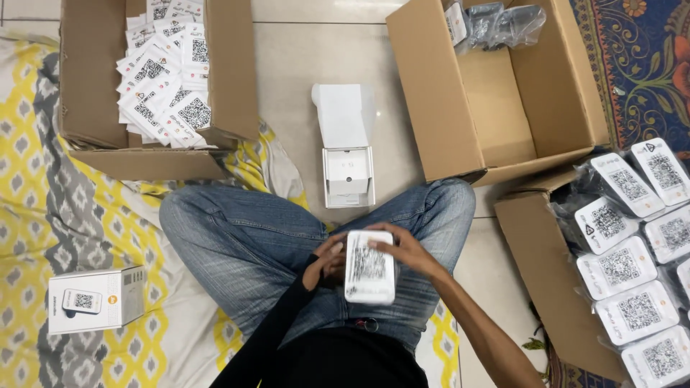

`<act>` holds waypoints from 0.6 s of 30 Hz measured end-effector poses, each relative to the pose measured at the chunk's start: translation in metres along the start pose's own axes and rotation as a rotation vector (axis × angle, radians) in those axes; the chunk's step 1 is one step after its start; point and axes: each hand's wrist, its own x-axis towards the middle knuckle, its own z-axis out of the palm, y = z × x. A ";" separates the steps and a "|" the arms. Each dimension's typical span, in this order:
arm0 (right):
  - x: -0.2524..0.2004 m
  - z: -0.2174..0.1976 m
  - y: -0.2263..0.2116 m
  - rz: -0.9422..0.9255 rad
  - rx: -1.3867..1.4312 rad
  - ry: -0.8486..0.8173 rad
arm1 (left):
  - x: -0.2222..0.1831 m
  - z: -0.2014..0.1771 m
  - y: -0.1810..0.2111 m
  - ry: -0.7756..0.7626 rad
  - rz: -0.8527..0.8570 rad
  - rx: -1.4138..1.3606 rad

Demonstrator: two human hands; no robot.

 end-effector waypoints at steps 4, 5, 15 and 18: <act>0.068 -0.030 -0.006 0.058 0.061 0.164 | -0.037 0.106 0.111 0.018 0.288 0.442; 0.079 -0.034 -0.020 0.005 0.073 0.181 | -0.030 0.112 0.124 0.014 0.359 0.472; 0.080 -0.048 -0.060 -0.266 -0.173 0.101 | 0.026 0.081 0.185 0.309 0.571 1.117; 0.084 -0.041 -0.068 -0.392 -0.410 0.170 | 0.027 0.083 0.195 0.267 0.635 1.354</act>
